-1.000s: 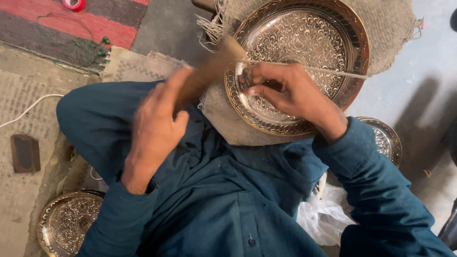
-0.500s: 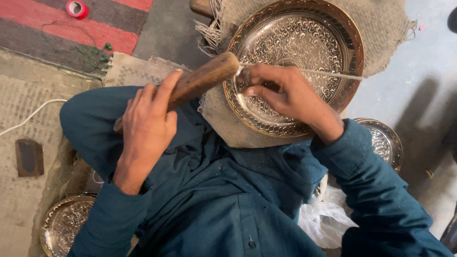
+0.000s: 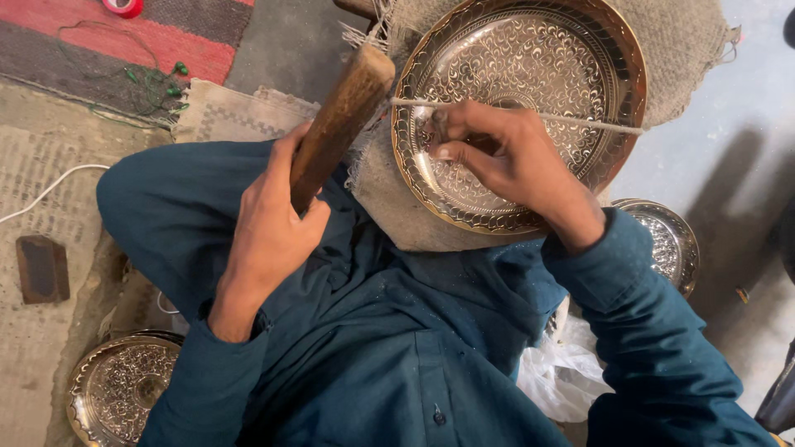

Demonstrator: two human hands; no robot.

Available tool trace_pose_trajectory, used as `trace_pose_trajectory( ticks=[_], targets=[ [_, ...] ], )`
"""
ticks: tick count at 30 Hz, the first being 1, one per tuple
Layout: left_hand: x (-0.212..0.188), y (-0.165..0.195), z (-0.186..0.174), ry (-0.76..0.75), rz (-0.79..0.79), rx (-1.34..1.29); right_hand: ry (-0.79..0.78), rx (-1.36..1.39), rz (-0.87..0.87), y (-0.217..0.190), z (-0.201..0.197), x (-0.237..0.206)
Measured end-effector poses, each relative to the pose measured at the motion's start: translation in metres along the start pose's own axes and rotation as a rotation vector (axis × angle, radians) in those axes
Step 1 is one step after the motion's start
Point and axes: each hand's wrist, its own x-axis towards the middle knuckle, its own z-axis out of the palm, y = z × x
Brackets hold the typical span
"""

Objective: The person sits cross-legged on the floor with an ornate brass plate resting on a cloth pad on their lap. They hold a small chisel against the plate's engraved surface and strike it with a wooden mallet, working the decorative pattern, briefly repositioning the plate and chisel before resuming hammering.

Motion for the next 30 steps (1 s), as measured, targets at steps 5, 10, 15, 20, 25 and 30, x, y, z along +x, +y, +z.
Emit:
trace_pose_trajectory(
  ticks=[5,10,15,20,25,30],
  targets=[
    [0.006,0.004,-0.003,0.037,0.051,0.072,0.015,-0.042,0.047,0.002,0.002,-0.003],
    [0.017,0.011,-0.005,0.040,0.120,0.011,0.011,-0.028,0.051,0.006,0.002,-0.003],
    [0.027,0.013,-0.017,-0.044,0.200,0.301,0.054,-0.076,0.078,0.002,0.004,-0.003],
    [0.027,0.014,-0.019,-0.027,0.202,0.470,0.031,-0.080,0.124,0.000,0.002,-0.003],
    [0.028,0.013,-0.019,-0.071,0.164,0.607,0.017,-0.023,0.022,0.004,0.002,-0.002],
    [0.027,0.011,-0.018,-0.073,0.139,0.418,0.008,0.009,0.083,0.007,0.003,-0.003]
  ],
)
